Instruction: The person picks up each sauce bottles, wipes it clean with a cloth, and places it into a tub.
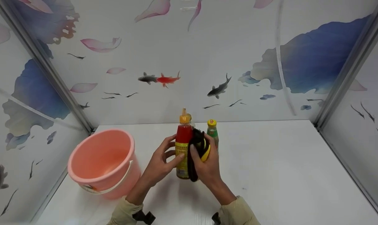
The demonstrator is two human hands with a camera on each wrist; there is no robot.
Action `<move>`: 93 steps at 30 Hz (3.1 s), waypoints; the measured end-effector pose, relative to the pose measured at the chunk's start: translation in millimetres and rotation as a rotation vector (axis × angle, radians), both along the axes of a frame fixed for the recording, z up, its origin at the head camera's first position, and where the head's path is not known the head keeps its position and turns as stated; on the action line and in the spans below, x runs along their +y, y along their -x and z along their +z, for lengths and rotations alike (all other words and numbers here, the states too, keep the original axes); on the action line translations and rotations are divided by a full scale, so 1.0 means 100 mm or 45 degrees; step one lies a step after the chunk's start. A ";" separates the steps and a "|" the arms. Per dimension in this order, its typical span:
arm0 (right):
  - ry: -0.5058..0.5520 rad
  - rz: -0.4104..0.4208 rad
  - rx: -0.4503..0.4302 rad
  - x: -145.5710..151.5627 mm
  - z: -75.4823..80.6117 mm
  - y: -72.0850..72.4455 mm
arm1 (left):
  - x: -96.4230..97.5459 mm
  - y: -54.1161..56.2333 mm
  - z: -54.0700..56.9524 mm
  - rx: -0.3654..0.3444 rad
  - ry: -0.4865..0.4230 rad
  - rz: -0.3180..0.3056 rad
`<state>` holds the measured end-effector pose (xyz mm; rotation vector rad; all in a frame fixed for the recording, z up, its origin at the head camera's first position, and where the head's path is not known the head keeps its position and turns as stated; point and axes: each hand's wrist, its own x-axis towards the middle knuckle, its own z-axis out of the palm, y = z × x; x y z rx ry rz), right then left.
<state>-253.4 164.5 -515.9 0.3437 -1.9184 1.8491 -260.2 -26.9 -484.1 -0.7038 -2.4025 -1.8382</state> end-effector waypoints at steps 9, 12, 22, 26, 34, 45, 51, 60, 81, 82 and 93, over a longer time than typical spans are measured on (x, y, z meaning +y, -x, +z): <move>-0.010 -0.017 0.046 0.04 0.00 0.03 | -0.01 0.01 -0.03 0.058 0.092 -0.031; -0.015 -0.019 0.049 0.04 0.01 0.02 | -0.01 0.01 -0.03 0.037 0.099 -0.031; -0.018 0.007 0.060 0.03 0.01 0.02 | 0.00 0.00 -0.02 0.010 0.021 0.052; -0.016 0.012 0.045 0.01 -0.01 0.00 | 0.00 0.00 -0.01 0.034 -0.040 0.090; -0.030 0.054 0.027 -0.03 -0.02 0.00 | -0.02 0.03 0.04 0.044 -0.180 0.153; -0.039 0.071 0.028 -0.03 -0.04 -0.01 | -0.04 0.03 0.02 -0.029 -0.166 0.038; -0.019 0.067 0.013 -0.03 -0.02 -0.01 | -0.03 0.03 0.02 -0.028 -0.128 -0.012; 0.010 0.050 0.005 0.01 -0.01 0.01 | -0.03 -0.01 0.00 -0.071 -0.005 -0.032; 0.023 0.049 0.046 0.09 0.04 0.02 | -0.01 0.00 -0.03 -0.038 0.129 -0.163; 0.029 0.054 0.041 0.09 0.03 0.02 | -0.01 -0.01 -0.03 -0.036 0.127 -0.160; 0.066 0.101 0.039 0.09 0.03 0.03 | 0.00 -0.03 -0.02 -0.025 0.127 -0.121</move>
